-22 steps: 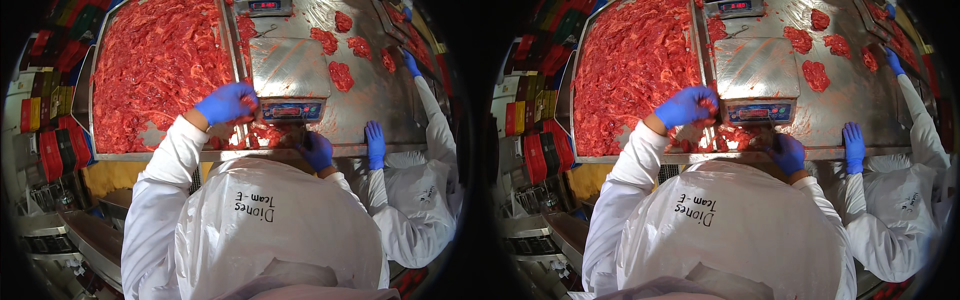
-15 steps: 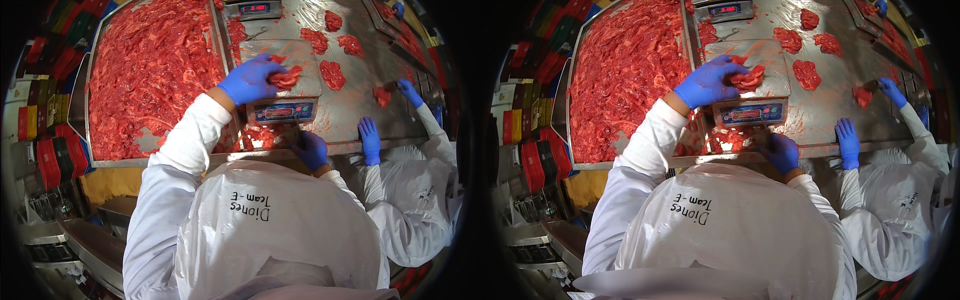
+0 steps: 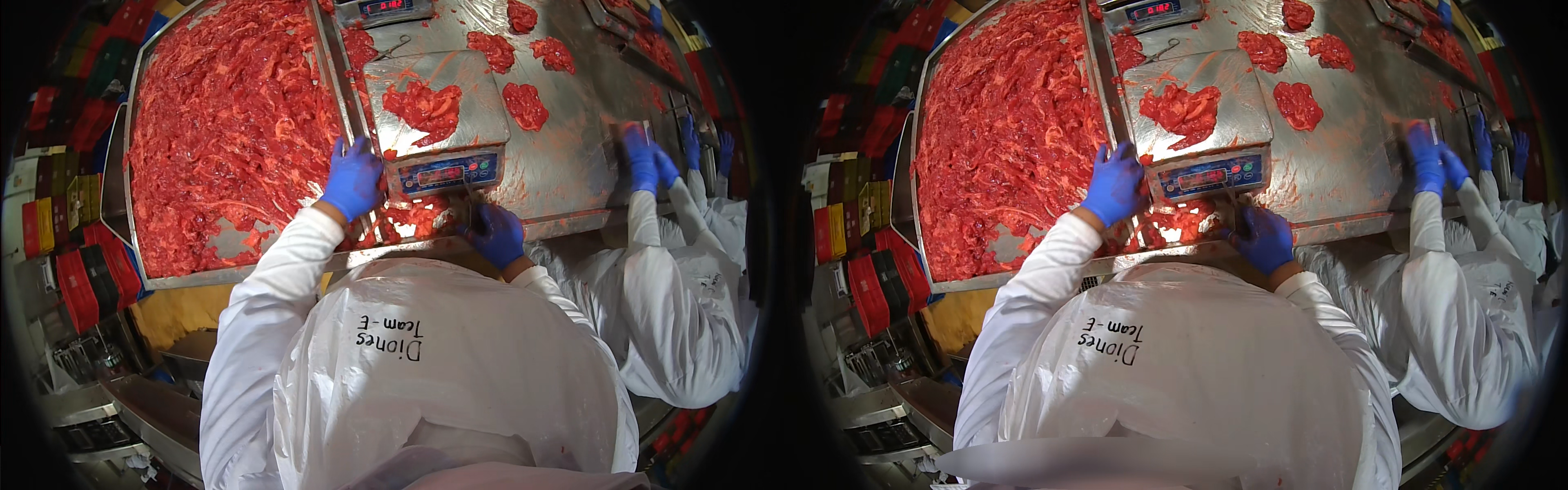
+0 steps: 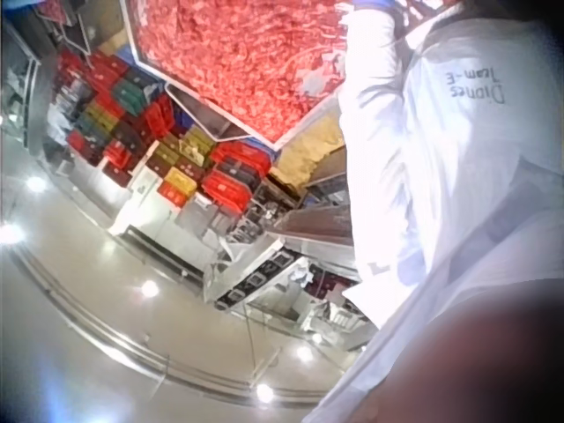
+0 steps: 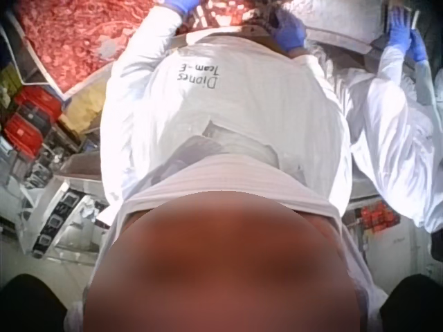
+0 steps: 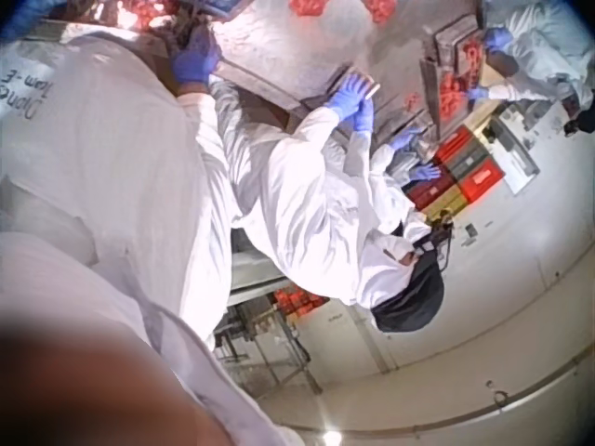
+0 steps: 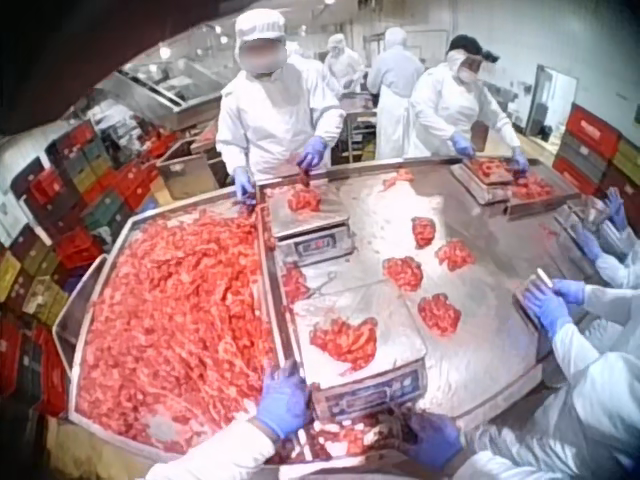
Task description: The person uses a knife to cut portions of raw red meat on a metal table. They repeatedly pick up pieces of meat, cut them into smaller chunks, and place them on a digital scale before moving them aside.
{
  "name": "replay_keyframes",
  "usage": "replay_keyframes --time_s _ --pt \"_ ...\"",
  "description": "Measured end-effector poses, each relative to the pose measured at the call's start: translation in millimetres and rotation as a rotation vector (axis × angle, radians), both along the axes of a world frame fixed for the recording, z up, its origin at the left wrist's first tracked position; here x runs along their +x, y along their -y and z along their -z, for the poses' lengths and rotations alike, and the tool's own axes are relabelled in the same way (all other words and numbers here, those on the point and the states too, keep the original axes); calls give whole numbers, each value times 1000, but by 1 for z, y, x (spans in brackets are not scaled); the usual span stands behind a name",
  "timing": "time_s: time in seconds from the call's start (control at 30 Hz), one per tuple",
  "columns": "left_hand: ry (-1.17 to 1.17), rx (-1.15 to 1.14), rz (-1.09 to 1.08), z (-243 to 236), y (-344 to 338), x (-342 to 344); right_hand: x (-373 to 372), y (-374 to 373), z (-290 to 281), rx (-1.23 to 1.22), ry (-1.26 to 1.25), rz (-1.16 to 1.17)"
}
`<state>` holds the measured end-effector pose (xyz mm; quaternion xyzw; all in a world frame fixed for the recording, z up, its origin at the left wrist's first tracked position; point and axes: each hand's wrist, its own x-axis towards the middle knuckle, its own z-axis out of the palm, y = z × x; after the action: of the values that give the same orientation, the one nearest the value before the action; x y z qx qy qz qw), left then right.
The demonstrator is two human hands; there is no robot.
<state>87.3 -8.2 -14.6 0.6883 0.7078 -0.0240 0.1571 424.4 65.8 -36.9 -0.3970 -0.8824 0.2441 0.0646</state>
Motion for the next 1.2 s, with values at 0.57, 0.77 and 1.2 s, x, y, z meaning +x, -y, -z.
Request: replay_keyframes --time_s 0.57,0.77,1.2 --pt "1274 -279 -455 -81 60 -42 6 -1 11 54 -49 -4" --pt "241 550 -251 -54 -24 -33 -1 -1 0 -43 1 0" --pt "504 674 -409 -62 -11 -10 -51 -24 -52 -587 -605 20"
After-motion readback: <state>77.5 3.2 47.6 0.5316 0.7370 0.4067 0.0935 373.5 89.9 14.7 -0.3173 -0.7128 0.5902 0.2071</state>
